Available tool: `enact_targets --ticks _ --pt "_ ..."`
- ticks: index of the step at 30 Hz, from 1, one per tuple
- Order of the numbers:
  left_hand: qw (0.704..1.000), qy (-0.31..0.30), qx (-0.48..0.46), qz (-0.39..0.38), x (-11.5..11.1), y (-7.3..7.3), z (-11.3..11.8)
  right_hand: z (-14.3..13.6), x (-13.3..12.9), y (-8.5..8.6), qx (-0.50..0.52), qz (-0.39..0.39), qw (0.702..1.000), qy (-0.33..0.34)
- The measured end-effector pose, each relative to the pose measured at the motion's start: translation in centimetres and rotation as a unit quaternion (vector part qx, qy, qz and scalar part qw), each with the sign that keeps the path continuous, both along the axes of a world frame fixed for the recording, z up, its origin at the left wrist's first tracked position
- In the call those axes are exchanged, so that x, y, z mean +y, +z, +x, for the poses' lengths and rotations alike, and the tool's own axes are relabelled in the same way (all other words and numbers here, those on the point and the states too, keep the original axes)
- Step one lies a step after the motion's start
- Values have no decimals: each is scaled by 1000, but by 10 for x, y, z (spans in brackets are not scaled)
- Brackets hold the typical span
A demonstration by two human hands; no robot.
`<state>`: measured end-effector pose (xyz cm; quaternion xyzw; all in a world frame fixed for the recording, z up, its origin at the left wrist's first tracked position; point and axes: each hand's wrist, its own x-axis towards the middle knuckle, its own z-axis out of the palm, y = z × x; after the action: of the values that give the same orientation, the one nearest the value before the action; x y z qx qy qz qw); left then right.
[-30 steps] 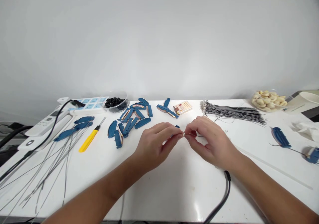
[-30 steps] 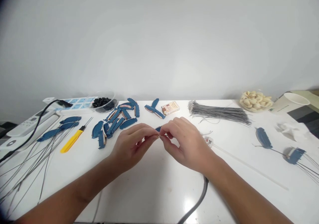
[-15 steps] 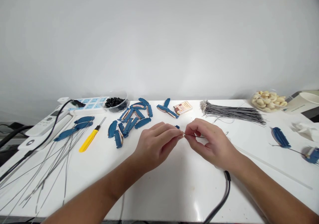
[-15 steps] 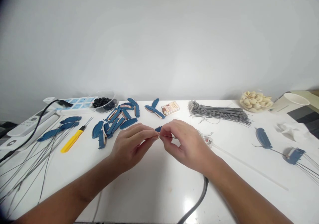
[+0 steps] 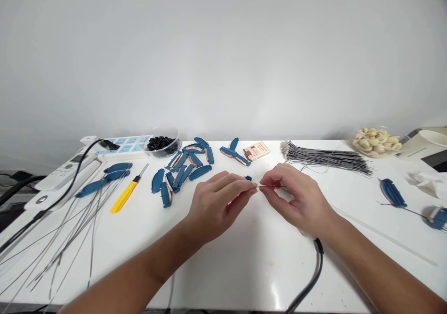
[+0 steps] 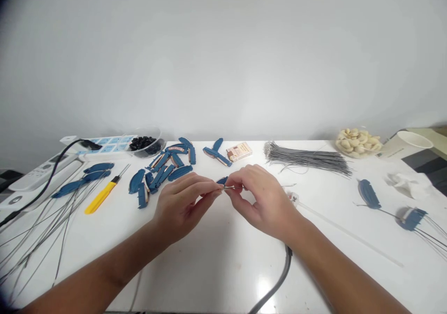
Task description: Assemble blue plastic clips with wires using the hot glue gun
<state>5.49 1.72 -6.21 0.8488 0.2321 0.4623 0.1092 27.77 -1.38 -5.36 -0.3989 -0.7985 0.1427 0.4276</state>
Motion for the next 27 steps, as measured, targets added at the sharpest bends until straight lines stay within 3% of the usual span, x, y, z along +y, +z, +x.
enact_targets --ticks 11,27 --pt "996 4 -32 -88 -9 4 8 -2 1 0 -51 106 993 -3" --pt "998 -32 35 -52 -6 -1 4 -6 1 -7 -32 158 987 -19"
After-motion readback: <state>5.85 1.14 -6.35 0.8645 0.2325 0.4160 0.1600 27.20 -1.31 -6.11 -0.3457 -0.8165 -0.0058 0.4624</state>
